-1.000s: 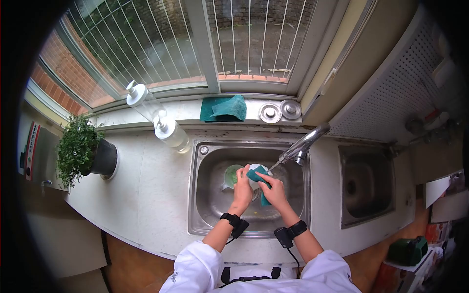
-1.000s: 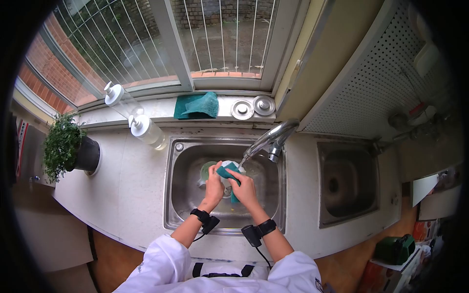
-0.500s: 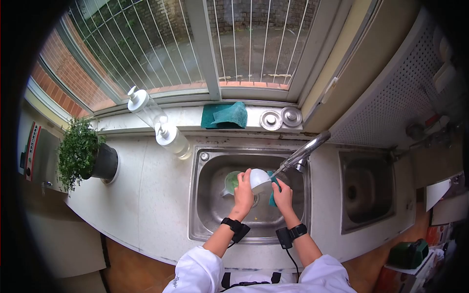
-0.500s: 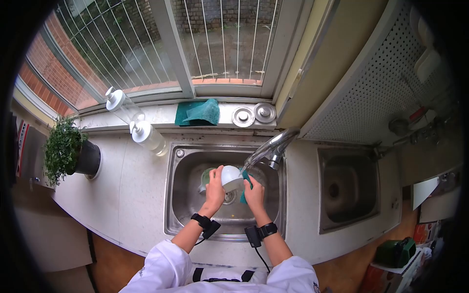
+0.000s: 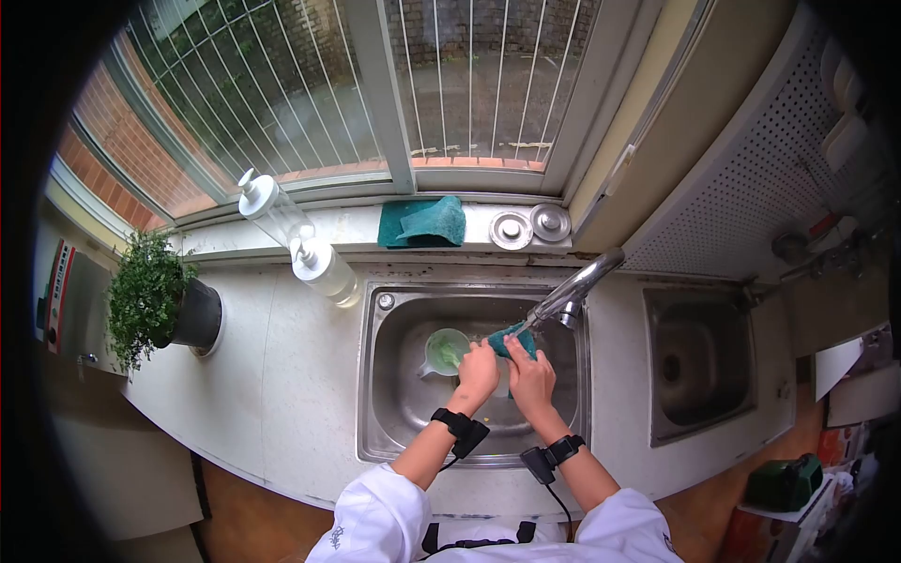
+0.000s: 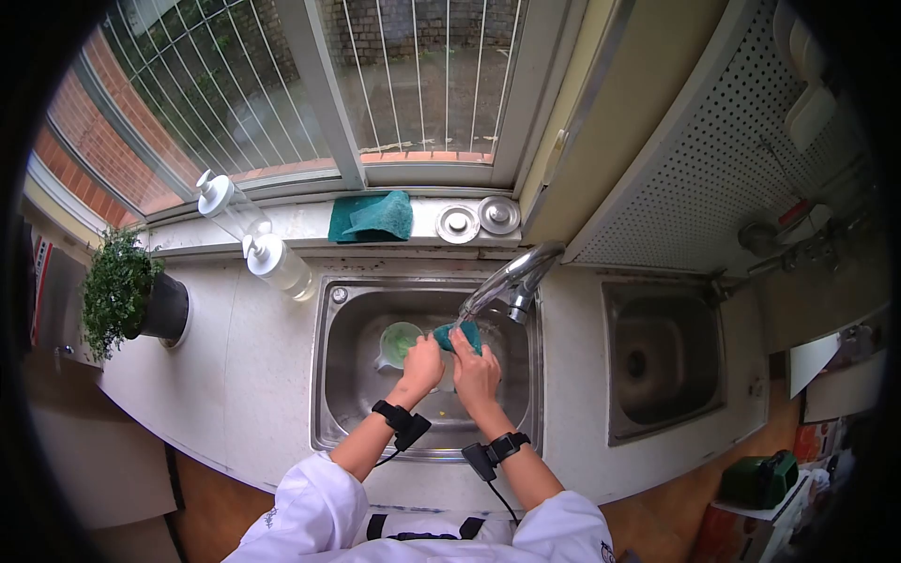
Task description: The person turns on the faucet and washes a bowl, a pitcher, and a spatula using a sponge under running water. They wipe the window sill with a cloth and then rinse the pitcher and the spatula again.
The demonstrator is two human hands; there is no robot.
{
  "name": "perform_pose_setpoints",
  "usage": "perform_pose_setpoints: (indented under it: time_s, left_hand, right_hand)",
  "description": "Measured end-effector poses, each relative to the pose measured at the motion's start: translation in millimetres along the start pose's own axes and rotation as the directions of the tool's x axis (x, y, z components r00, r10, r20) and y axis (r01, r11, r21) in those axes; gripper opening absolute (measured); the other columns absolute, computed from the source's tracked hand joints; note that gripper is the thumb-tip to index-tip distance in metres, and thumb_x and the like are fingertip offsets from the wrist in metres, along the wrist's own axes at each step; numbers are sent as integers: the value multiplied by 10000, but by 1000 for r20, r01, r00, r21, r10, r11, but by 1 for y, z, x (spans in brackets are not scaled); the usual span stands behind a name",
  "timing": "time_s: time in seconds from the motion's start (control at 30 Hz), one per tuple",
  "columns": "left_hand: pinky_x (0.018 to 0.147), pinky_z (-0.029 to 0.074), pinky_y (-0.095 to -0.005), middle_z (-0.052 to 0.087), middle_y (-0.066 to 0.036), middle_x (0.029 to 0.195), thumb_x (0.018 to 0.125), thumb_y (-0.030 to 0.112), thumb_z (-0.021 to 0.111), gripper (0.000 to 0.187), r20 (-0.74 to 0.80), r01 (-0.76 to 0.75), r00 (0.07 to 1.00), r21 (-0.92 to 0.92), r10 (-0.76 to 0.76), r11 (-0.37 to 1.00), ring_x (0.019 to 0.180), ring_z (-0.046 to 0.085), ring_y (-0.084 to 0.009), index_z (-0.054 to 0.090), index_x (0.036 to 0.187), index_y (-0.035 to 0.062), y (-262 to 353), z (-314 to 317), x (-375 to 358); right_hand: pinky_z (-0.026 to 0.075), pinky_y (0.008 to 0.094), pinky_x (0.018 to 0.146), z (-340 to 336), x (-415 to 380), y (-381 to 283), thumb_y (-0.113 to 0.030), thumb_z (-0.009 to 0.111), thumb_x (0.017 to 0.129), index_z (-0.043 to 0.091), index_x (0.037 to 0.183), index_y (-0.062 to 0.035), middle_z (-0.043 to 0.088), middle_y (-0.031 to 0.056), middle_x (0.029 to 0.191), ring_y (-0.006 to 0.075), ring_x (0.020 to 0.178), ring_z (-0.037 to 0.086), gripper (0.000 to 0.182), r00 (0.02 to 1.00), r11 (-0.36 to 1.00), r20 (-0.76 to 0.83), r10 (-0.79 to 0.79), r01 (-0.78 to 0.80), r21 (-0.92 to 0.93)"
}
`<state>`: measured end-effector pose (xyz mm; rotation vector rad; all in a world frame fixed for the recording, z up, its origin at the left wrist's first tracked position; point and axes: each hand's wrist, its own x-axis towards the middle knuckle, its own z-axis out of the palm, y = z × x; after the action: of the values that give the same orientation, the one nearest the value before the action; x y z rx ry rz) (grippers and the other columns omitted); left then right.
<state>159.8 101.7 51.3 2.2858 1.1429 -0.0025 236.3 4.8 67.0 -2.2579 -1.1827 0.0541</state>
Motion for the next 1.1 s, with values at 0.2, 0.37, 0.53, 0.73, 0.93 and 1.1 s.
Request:
perform_pose_setpoints:
  time_s: [0.2,0.37,0.53,0.73,0.93,1.1]
  left_hand:
    - [657,542,-448,567,-212,962,772,65,573,255,-74,-106,991,95,113,990,790,642,-380,506,1012,12,11,-15,15]
    - [655,547,-414,573,-191,961,770,96,594,252,-9,-150,988,195,155,969,792,654,-338,530,1006,34,33,-7,39]
    - [665,538,-432,576,-195,955,774,119,578,293,36,-192,981,176,189,965,813,645,-351,534,1054,45,21,-4,27]
    - [645,540,-418,577,-196,956,772,116,576,246,54,-168,986,281,160,945,788,647,-349,540,1004,44,-6,-16,24]
    - [661,534,-441,572,-206,962,756,62,570,226,70,-134,990,281,118,950,812,643,-363,531,978,39,-9,-27,18]
    - [709,536,-443,551,-234,1004,756,51,572,281,31,-37,999,165,32,986,863,626,-392,507,1028,18,-28,-43,18]
  right_hand:
    - [469,425,730,-28,4,27,-178,595,830,589,1209,-150,609,223,826,357,775,572,380,919,917,9,394,-394,64]
    - [469,378,718,-40,-8,18,-113,611,810,599,1201,-173,632,57,1122,307,747,553,396,970,960,-115,214,-187,206]
    - [490,332,704,-31,6,4,-96,628,785,605,1184,-182,640,21,1113,274,732,563,409,993,997,-105,-57,61,37]
    - [494,343,686,-23,6,-11,-95,632,775,630,1145,-181,649,17,1096,274,725,571,380,992,990,-89,-89,98,100]
    - [497,346,689,-7,12,4,-104,635,767,632,1139,-158,661,18,1060,269,722,573,375,998,1000,-62,8,-8,-6]
    - [497,369,688,-29,7,12,-85,636,755,633,1140,-158,663,54,1044,289,759,574,392,983,988,-100,156,-153,34]
